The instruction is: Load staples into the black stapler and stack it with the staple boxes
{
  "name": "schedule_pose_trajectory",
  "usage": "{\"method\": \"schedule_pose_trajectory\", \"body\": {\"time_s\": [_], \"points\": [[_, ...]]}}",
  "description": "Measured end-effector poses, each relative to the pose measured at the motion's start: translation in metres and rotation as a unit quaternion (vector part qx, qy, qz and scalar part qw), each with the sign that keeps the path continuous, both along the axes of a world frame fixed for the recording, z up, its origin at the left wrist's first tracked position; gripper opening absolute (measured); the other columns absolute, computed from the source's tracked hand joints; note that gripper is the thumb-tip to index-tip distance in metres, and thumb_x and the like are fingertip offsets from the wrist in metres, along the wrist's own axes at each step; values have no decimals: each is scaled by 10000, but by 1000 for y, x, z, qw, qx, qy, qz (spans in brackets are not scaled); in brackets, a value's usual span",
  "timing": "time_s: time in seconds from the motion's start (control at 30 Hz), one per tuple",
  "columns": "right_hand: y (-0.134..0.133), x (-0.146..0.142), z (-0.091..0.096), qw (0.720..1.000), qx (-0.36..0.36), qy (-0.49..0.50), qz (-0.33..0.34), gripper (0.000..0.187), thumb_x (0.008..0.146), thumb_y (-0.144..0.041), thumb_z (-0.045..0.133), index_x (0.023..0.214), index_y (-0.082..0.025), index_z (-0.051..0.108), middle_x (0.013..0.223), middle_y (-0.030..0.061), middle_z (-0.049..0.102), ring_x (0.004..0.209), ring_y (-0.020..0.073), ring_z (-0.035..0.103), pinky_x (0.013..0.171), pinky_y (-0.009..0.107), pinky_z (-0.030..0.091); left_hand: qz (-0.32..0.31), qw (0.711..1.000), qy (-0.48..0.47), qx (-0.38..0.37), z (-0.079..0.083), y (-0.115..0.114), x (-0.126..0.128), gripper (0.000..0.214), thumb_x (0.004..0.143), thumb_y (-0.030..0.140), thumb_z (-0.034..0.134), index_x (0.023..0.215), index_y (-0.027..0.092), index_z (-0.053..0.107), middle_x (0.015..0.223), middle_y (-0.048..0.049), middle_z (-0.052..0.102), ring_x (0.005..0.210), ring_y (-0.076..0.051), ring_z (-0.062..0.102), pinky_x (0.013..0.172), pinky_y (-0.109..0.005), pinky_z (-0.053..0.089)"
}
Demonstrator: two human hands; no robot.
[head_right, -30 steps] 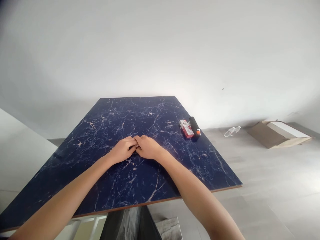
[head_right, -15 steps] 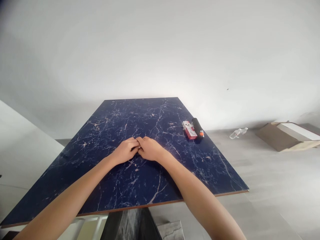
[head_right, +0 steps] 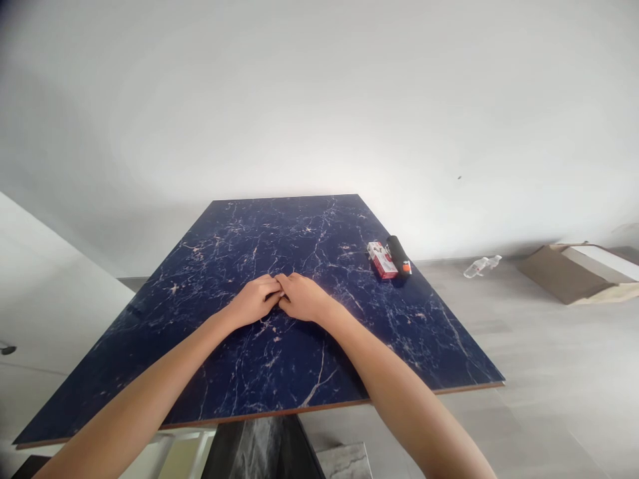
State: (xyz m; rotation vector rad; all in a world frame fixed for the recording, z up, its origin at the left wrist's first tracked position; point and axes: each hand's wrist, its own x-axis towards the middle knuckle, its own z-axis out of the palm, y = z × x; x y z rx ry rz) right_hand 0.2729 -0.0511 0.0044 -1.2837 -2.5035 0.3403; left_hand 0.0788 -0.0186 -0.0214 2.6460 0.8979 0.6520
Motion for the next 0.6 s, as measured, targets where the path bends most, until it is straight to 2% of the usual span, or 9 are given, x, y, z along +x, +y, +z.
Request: {"method": "schedule_pose_trajectory", "body": {"time_s": [0.6], "points": [[-1,0,1,1000,0,-6,-6,291,898,-189,489,1184,-144,518,959,88,616,828,206,573,692,298,390,-3,1000,8,3,1,-1,0,262,1029,214,441,1014,196,702,959,-61,711,903,-229,599,826,-383,498]]}}
